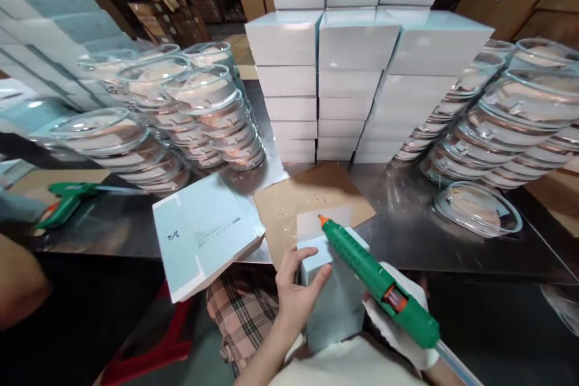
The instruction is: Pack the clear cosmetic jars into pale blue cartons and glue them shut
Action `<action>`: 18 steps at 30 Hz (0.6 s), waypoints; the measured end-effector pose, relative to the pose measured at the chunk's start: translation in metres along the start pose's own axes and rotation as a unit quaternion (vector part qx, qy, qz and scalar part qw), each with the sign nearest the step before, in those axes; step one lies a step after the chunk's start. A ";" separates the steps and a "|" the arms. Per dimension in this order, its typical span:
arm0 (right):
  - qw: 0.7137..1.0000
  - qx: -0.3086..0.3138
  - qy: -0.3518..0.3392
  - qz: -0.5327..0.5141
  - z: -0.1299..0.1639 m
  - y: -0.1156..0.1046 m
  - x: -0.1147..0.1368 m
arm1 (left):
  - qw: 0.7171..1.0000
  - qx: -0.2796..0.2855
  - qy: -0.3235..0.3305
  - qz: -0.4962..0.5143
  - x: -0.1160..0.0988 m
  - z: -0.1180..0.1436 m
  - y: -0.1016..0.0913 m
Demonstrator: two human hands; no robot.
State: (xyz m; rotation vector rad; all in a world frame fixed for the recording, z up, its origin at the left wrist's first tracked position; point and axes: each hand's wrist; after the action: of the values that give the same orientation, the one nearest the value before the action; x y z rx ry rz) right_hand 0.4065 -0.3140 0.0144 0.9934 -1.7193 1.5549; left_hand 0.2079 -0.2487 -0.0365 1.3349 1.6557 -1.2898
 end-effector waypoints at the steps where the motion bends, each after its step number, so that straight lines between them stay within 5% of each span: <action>1: 1.000 0.013 -0.005 -0.005 -0.001 0.002 0.001 | 1.000 0.004 0.004 0.002 -0.001 0.000 0.001; 11: 0.993 0.032 -0.081 0.084 -0.019 0.010 -0.008 | 1.000 0.009 0.013 -0.004 0.000 0.005 0.000; 18: 0.992 -0.043 0.110 -0.046 0.010 -0.008 -0.055 | 0.999 -0.016 -0.029 0.005 0.006 0.009 -0.008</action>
State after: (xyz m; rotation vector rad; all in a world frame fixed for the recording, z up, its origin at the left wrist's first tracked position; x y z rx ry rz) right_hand 0.4428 -0.3171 -0.0288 0.8145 -1.5525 1.4595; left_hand 0.1981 -0.2551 -0.0428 1.2737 1.6214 -1.2790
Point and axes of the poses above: each hand's wrist, its own z-axis away from the middle knuckle, its own y-axis out of the palm, x = y × z, and after that the axes turned 14 degrees about x, right-handed
